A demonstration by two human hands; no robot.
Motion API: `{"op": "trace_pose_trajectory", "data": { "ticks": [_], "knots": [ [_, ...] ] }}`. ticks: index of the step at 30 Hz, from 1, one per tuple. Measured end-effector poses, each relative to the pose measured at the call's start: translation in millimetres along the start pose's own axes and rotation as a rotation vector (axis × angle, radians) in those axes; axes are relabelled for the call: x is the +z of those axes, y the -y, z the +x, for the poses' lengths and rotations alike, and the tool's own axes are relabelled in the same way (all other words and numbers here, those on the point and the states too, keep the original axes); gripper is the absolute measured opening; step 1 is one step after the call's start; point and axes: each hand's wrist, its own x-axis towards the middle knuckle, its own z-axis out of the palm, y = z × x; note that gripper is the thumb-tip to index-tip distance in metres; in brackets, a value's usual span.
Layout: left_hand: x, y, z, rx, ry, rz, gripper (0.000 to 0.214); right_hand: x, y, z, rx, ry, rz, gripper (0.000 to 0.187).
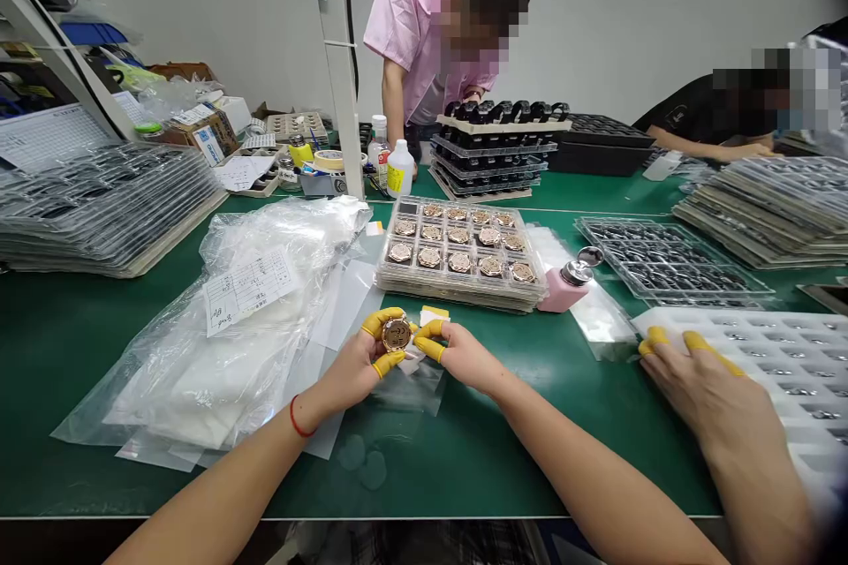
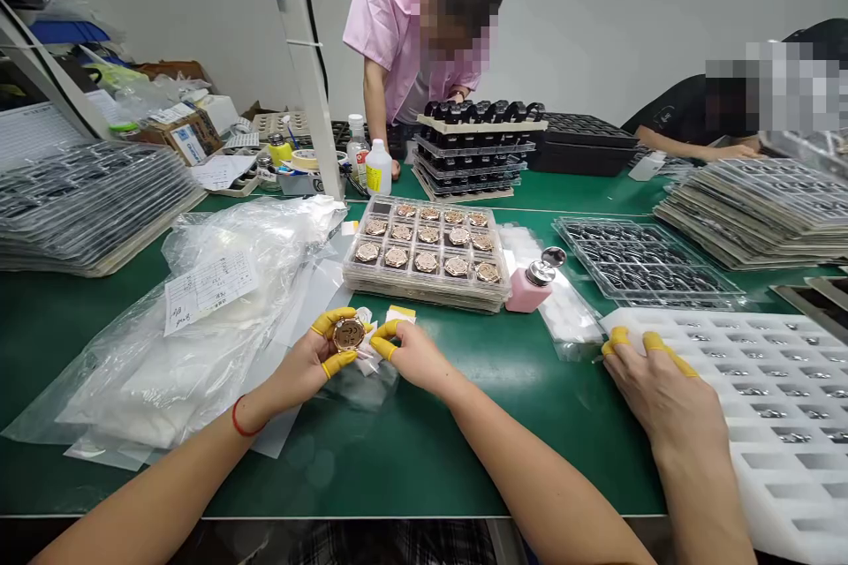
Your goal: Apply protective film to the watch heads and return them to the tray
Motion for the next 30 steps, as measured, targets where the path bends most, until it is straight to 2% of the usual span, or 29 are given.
{"op": "trace_pose_trajectory", "data": {
  "ticks": [5, 8, 12, 14, 17, 21, 30],
  "knots": [
    [1.5, 3, -1, -0.01, 0.04, -0.001, 0.049, 1, 8, -6, -0.017, 0.018, -0.069, 0.011],
    [1.9, 6, 0, -0.032, 0.013, 0.006, 0.051, -4, 13, -8, -0.045, -0.001, -0.084, 0.007],
    [2.2, 5, 4, -0.086, -0.149, -0.018, 0.055, -15, 18, -7, -0.054, -0.129, 0.12, 0.012],
    [3.0, 3, 6, -0.136, -0.169, -0.032, 0.056, -16, 19, -6, -0.032, -0.135, 0.291, 0.016],
    [6.3, 1, 4, -0.177, -0.078, -0.083, 0.058, -9, 21, -8, 0.009, -0.065, 0.461, 0.02],
    [11.0, 1, -1, -0.168, 0.031, -0.099, 0.055, 2, 22, -11, 0.072, 0.025, 0.552, 0.021],
    [9.6, 0, -2, -0.17, 0.043, -0.04, 0.052, 4, 21, -10, 0.101, 0.021, 0.563, 0.02]
  ]
}}
